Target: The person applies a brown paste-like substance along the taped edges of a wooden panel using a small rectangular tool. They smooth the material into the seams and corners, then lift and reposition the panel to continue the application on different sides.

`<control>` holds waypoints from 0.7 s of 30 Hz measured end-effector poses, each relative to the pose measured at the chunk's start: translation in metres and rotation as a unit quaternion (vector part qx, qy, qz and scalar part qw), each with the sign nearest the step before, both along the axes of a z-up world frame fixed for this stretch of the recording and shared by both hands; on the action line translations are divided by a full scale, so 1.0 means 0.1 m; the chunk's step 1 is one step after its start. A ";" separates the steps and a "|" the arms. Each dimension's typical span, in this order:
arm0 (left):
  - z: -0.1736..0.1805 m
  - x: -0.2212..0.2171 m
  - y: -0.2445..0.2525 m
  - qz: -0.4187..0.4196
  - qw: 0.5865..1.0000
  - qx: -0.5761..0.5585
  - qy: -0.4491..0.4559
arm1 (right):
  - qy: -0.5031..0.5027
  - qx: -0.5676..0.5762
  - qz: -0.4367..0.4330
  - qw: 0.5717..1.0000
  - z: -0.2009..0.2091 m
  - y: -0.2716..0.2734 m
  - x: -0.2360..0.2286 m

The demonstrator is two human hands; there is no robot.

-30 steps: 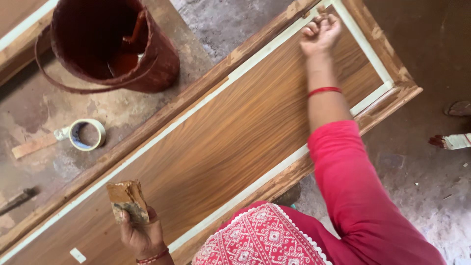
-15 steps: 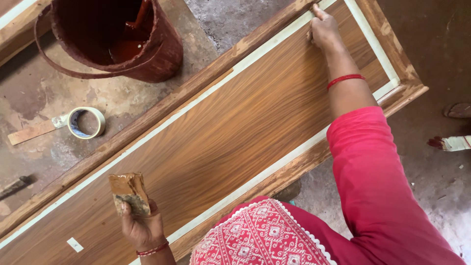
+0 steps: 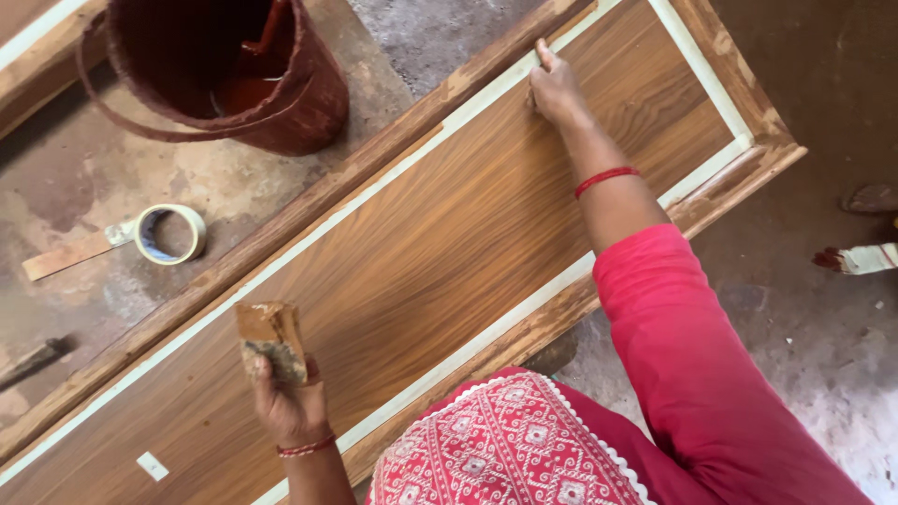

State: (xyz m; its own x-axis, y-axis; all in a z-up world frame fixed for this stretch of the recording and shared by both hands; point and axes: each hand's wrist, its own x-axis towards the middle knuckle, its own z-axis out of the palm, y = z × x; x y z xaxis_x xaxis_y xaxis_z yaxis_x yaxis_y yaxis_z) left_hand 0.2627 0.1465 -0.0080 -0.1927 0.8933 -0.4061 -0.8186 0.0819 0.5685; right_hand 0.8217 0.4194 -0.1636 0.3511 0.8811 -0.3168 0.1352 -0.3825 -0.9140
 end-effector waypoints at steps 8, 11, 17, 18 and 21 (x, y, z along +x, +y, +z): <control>0.00 0.45 0.21 -0.032 0.996 -0.028 0.079 | 0.048 -0.027 0.031 0.998 0.41 -0.35 -0.65; -0.10 0.60 0.28 -0.032 0.997 0.000 0.067 | 0.013 0.006 0.176 0.984 0.91 -0.48 -0.99; -0.22 0.58 0.36 -0.012 0.996 -0.011 0.092 | -0.165 0.411 0.401 0.802 1.84 -1.59 -2.14; -0.24 0.58 0.36 -0.008 0.996 -0.019 0.087 | -0.201 0.262 0.423 0.844 1.95 -1.76 -2.35; -0.33 0.60 0.29 0.000 0.992 -0.025 0.124 | -0.241 0.178 0.441 0.846 2.18 -2.05 -2.80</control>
